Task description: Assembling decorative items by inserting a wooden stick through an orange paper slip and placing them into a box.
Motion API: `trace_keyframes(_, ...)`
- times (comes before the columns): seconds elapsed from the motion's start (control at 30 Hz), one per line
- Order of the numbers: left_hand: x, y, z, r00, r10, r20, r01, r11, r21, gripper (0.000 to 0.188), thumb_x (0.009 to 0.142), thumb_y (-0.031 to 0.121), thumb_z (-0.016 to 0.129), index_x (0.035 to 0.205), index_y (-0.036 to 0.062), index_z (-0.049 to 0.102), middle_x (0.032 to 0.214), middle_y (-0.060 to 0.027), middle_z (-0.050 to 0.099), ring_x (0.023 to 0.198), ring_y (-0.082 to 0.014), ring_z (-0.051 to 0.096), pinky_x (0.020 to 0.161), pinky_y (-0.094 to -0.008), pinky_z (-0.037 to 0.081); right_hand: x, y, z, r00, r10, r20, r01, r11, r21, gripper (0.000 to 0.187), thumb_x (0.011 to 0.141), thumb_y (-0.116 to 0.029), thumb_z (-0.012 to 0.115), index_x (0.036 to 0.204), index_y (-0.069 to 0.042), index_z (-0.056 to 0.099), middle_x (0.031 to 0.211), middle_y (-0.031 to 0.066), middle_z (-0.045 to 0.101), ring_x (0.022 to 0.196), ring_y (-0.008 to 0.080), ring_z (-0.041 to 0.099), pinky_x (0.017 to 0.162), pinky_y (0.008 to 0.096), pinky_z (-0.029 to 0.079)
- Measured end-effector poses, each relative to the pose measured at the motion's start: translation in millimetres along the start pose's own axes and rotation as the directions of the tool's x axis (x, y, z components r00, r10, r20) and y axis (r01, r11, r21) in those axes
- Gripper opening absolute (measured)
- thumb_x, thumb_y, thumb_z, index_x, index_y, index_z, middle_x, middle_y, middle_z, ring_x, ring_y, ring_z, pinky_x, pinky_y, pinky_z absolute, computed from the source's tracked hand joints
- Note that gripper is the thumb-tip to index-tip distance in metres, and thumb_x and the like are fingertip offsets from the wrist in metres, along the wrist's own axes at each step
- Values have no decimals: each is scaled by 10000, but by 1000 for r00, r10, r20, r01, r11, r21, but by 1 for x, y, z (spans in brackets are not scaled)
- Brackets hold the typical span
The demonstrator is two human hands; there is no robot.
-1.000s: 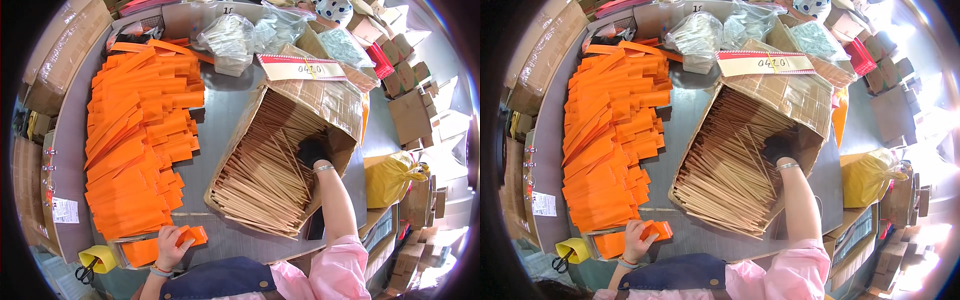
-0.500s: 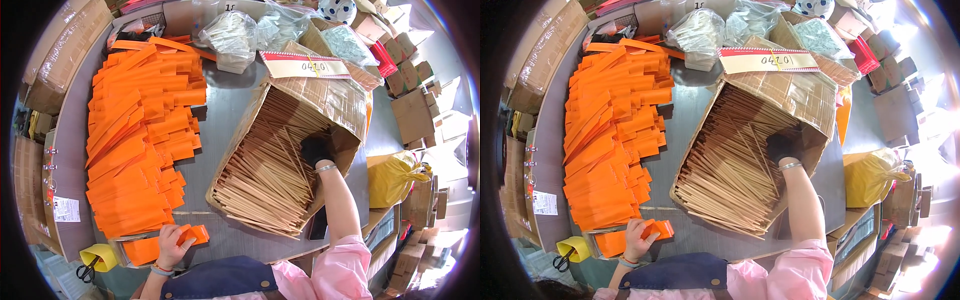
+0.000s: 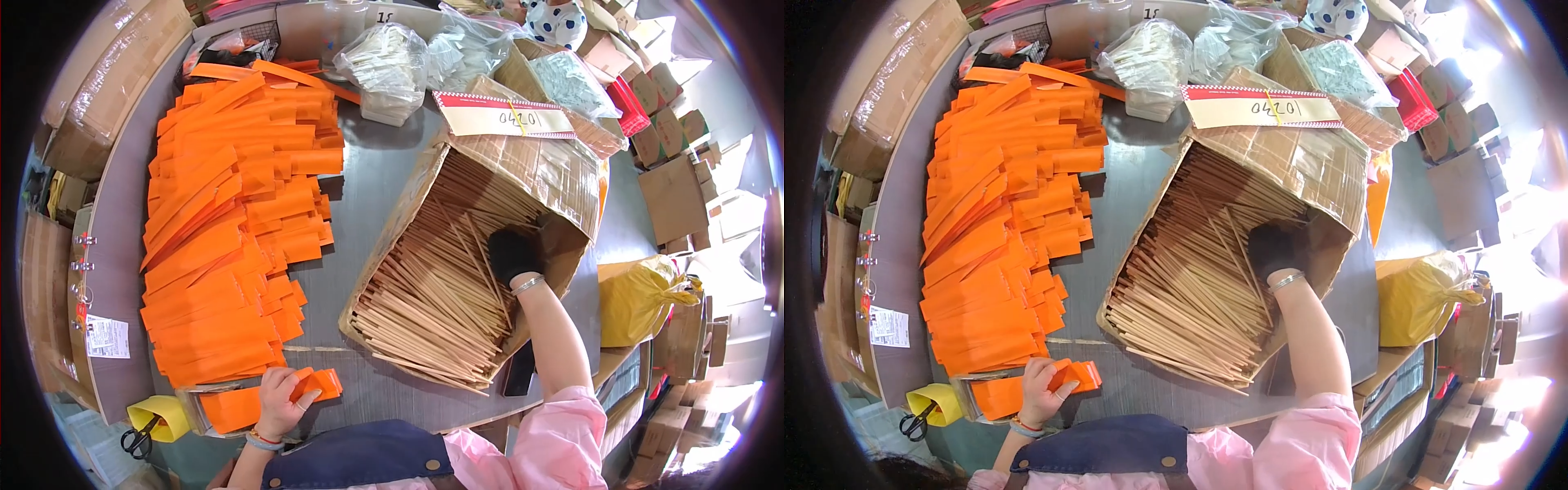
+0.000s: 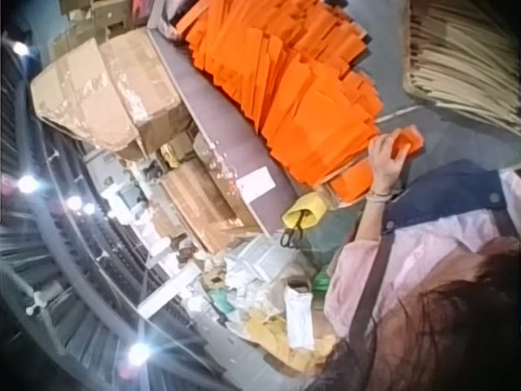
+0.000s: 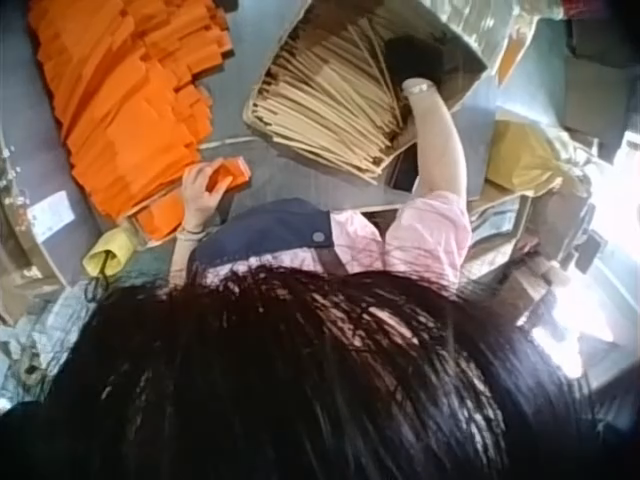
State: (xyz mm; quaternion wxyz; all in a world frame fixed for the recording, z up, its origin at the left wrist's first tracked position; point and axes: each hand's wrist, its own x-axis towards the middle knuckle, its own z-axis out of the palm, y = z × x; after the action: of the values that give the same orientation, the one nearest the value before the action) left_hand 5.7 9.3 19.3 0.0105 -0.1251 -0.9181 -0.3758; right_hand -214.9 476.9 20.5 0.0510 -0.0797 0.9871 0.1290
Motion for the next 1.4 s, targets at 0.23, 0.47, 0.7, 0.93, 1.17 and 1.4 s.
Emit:
trace_keyframes(0.23, -2, 1, 0, 1000, 12, -27, -12, 1000, 2, 393, 712, 230, 830, 1040, 55, 705, 919, -108, 605, 877, -303, 559, 779, -394, 467, -36, -20, -84, 978, 123, 171, -125, 992, 0, 119, 833, -90, 536, 925, -87, 612, 896, 163, 696, 854, 352, 685, 720, 486, 548)
trace_keyframes(0.47, -4, 0, 0, 999, 39, -11, -39, 999, 2, 413, 717, 201, 828, 1060, 22, 686, 958, -119, 570, 896, -309, 546, 789, -385, 474, -173, -15, -139, 925, 305, 228, -368, 868, 333, 256, 841, -41, 583, 1097, -47, 567, 1061, 228, 592, 984, 447, 605, 823, 479, 504)
trace_keyframes(0.7, -6, -3, 3, 996, 71, -54, -70, 997, 16, 411, 722, 176, 821, 1074, 13, 684, 999, -125, 573, 935, -305, 560, 825, -374, 485, -426, -96, -14, 748, 664, 7, -544, 606, 580, 47, 902, 3, 503, 939, -18, 523, 892, 208, 512, 865, 415, 528, 743, 458, 434)
trace_keyframes(0.93, -6, -1, 11, 989, 110, -101, -113, 993, -20, 390, 705, 156, 837, 1031, 16, 675, 995, -121, 578, 947, -308, 564, 831, -377, 487, -604, -152, 140, 260, 949, 180, -758, 85, 646, 428, 891, 8, 542, 1319, 12, 534, 1288, 198, 574, 1226, 316, 557, 1074, 378, 406)
trace_keyframes(1.17, -6, -2, 6, 988, 102, -112, -102, 995, 6, 350, 678, 119, 847, 959, 30, 659, 956, -115, 585, 911, -306, 551, 798, -374, 482, -280, -105, -35, 790, 496, -360, -64, 651, 756, 237, 918, 22, 574, 1146, -7, 630, 1076, 144, 659, 1028, 290, 633, 913, 366, 486)
trace_keyframes(1.4, -5, 1, 3, 993, 69, -95, -70, 998, -6, 342, 673, 121, 843, 952, 29, 669, 910, -113, 585, 906, -312, 535, 801, -382, 470, -80, -67, -36, 871, 354, -339, -93, 799, 594, 158, 853, -197, 657, 895, -48, 688, 944, 186, 676, 908, 402, 633, 805, 473, 513)
